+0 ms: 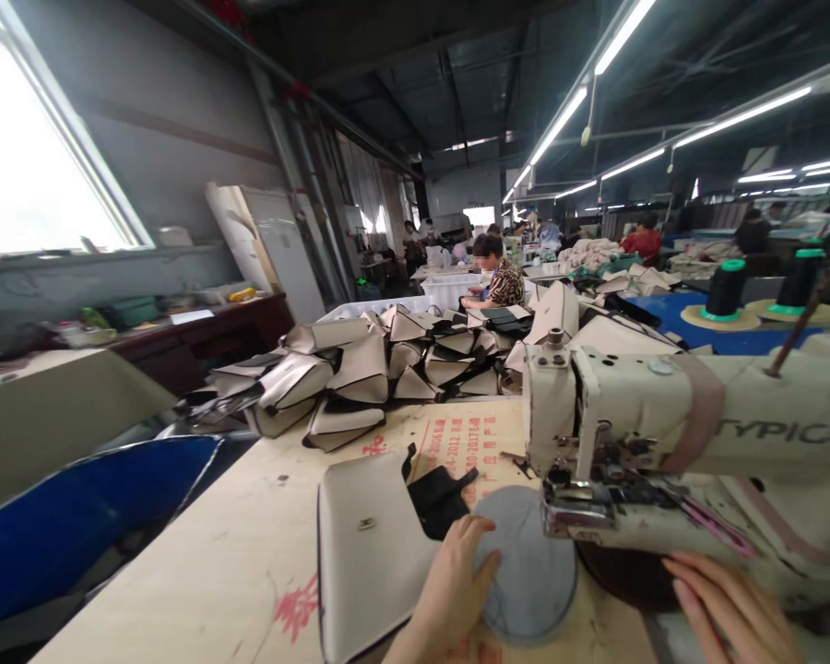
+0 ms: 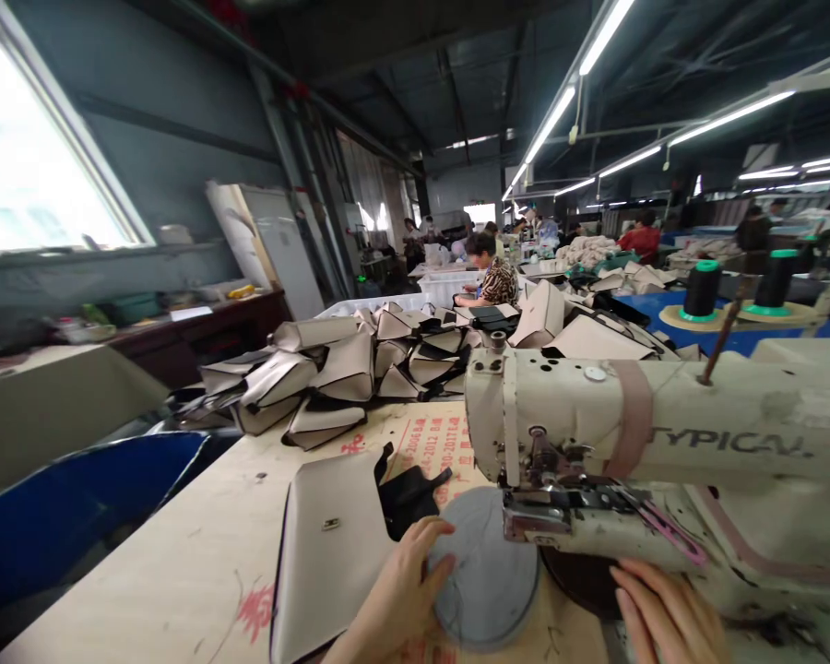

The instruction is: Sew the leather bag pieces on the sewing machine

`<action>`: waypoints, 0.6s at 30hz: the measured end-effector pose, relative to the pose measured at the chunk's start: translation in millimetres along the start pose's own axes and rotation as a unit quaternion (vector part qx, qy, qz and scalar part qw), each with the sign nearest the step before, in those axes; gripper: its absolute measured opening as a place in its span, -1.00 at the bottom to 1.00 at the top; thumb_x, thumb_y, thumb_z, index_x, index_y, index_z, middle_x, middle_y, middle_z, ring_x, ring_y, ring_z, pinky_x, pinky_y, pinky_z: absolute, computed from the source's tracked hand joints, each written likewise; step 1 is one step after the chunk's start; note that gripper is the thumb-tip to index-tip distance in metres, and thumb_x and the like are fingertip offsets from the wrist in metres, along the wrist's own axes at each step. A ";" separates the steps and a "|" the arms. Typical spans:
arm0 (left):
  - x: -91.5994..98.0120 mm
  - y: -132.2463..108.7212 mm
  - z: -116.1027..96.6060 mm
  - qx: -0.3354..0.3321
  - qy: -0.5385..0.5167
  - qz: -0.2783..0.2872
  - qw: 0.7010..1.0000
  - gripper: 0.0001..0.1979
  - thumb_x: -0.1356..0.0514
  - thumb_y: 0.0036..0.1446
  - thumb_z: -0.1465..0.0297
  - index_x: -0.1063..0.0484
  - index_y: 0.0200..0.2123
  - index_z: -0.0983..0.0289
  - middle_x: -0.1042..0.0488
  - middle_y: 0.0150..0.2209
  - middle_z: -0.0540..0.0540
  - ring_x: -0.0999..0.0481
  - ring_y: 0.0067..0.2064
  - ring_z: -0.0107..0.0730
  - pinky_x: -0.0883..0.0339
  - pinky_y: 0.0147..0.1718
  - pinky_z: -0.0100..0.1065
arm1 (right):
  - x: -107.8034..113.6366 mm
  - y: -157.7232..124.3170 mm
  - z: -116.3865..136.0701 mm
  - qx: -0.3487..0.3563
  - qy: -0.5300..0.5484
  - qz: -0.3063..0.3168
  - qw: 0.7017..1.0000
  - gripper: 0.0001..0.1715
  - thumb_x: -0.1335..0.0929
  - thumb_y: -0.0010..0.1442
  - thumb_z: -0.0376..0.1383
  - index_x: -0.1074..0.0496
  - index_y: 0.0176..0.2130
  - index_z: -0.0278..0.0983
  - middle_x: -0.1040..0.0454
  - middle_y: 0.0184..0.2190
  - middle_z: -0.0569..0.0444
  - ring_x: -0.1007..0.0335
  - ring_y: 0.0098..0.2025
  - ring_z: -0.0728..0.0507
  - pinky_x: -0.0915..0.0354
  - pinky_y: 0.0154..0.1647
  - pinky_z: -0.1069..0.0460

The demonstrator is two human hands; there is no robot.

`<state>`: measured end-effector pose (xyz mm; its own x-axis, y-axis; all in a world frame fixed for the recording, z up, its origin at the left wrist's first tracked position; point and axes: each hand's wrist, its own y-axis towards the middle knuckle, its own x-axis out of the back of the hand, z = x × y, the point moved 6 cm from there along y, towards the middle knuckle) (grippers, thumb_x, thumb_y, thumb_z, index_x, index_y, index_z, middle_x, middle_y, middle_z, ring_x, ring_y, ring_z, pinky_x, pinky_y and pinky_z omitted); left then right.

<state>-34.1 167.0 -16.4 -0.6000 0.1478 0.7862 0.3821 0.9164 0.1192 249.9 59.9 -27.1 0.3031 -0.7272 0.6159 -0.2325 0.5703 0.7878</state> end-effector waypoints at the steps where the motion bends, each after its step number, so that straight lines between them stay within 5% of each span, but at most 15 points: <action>1: -7.2 5.0 -10.6 -0.011 -0.022 -0.005 1.000 -0.75 -0.03 0.09 0.46 -0.32 -0.14 0.20 -0.36 -0.08 0.08 -0.31 -0.01 -0.33 -0.15 0.00 -0.33 | -6.2 12.9 10.1 0.000 0.021 0.013 1.000 -0.70 -0.17 0.28 -0.21 -0.35 -0.10 -0.27 -0.43 -0.19 0.01 -0.35 -0.16 -0.14 -0.19 -0.12 -0.03; 6: -38.4 17.0 -42.1 0.000 -0.077 -0.039 0.996 -0.80 -0.02 0.08 0.50 -0.37 -0.23 0.23 -0.41 -0.18 0.11 -0.37 -0.08 -0.29 -0.22 -0.06 -0.28 | -59.9 70.7 15.4 -0.096 0.061 0.065 0.991 -0.61 -0.17 0.29 -0.14 -0.30 -0.02 -0.31 -0.36 -0.10 -0.09 -0.26 -0.05 -0.24 -0.20 -0.05 -0.15; 10: -46.4 -1.2 -33.9 -0.009 -0.100 -0.027 0.995 -0.82 -0.04 0.05 0.50 -0.39 -0.30 0.22 -0.42 -0.21 0.11 -0.40 -0.13 -0.29 -0.26 -0.10 -0.30 | -93.1 89.3 4.3 -0.101 0.086 0.096 0.986 -0.60 -0.10 0.32 -0.13 -0.40 -0.21 -0.26 -0.43 -0.28 0.00 -0.35 -0.21 -0.16 -0.31 -0.19 -0.07; 18: 2.5 -32.7 18.3 0.032 -0.053 -0.049 0.997 -0.82 0.00 0.12 0.38 -0.40 -0.34 0.21 -0.43 -0.23 0.12 -0.41 -0.16 -0.30 -0.28 -0.14 -0.35 | -98.3 79.2 1.3 -0.063 0.101 0.118 0.986 -0.51 -0.07 0.33 -0.10 -0.45 -0.24 -0.21 -0.48 -0.29 0.07 -0.38 -0.25 -0.12 -0.32 -0.18 -0.05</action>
<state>-60.9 144.2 -29.5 -0.7051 0.0922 0.7031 0.2746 0.9497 0.1508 200.4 176.0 -25.2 0.4359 -0.4853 0.7580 -0.2056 0.7662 0.6088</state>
